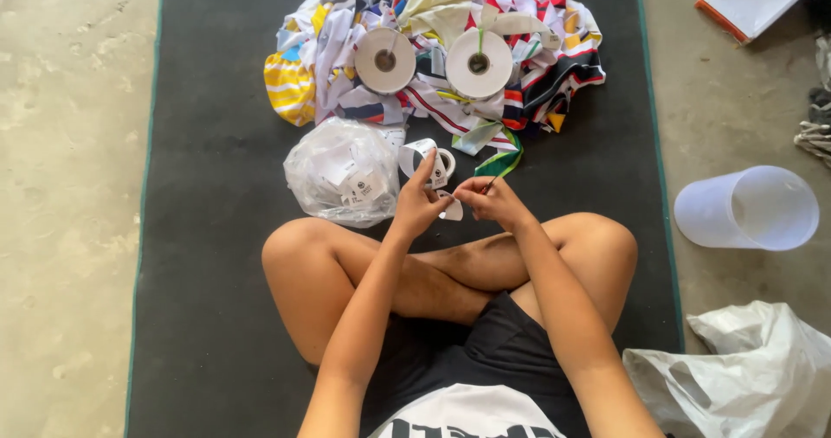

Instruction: Cutting individual clothing labels from a continuous roll using scissors while sitting on the floor.

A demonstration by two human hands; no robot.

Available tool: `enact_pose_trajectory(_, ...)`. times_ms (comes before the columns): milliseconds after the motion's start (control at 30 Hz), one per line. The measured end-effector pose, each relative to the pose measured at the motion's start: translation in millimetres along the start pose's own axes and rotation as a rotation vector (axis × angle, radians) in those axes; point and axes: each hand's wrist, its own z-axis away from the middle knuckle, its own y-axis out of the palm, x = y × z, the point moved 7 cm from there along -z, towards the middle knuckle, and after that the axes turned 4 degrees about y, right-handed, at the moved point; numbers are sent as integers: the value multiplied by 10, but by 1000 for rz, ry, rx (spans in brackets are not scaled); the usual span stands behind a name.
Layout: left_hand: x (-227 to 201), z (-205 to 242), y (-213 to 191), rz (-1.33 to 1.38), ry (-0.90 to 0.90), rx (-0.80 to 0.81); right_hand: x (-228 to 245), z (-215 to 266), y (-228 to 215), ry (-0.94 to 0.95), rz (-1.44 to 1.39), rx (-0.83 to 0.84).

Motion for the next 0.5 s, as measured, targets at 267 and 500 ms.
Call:
enact_pose_trajectory(267, 139, 48, -13, -132, 101, -48, -177, -61, 23, -49, 127, 8)
enact_pose_trajectory(500, 114, 61, -2, -220, 43, -38, -315, -138, -222, -72, 0, -163)
